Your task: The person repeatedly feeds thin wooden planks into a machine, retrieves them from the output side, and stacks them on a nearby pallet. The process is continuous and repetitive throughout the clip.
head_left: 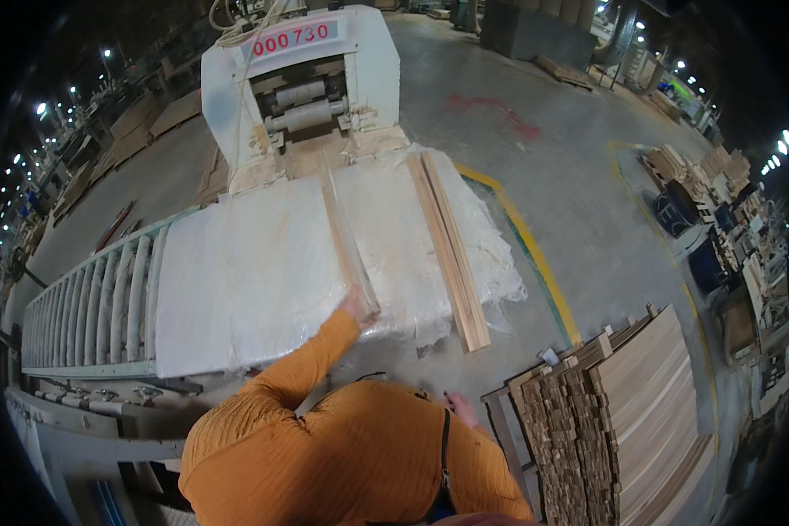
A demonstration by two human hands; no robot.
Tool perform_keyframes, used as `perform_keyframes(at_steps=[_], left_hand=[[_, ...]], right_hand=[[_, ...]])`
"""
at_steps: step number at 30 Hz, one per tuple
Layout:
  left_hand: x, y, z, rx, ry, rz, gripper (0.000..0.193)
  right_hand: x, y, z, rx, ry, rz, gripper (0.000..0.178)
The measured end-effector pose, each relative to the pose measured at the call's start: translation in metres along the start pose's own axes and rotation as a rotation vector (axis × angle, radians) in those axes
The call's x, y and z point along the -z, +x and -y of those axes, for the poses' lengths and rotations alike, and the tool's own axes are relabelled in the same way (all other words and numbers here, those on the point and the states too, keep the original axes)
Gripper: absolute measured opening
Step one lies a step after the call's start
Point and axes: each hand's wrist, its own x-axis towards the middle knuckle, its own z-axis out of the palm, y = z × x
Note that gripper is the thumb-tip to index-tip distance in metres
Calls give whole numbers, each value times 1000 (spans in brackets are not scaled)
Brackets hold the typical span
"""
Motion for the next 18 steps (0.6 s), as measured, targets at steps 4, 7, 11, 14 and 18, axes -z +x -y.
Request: perform_keyframes(at_steps=[4, 7, 11, 14, 18], left_hand=[[-30, -57, 83, 97, -426, -50, 66], [-41, -97, 116, 300, -472, -34, 72], [-43, -123, 140, 98, -488, 98, 74], [-31, -136, 152, 37, -474, 77, 74], [-23, -147, 169, -80, -267, 263, 85]], right_hand=[[-33, 9, 59, 96, -169, 231, 38], [-76, 11, 95, 183, -228, 336, 38], [-120, 6, 116, 20, -219, 604, 35], [-135, 1, 117, -80, -220, 700, 35], [-130, -2, 107, -55, -226, 708, 28]])
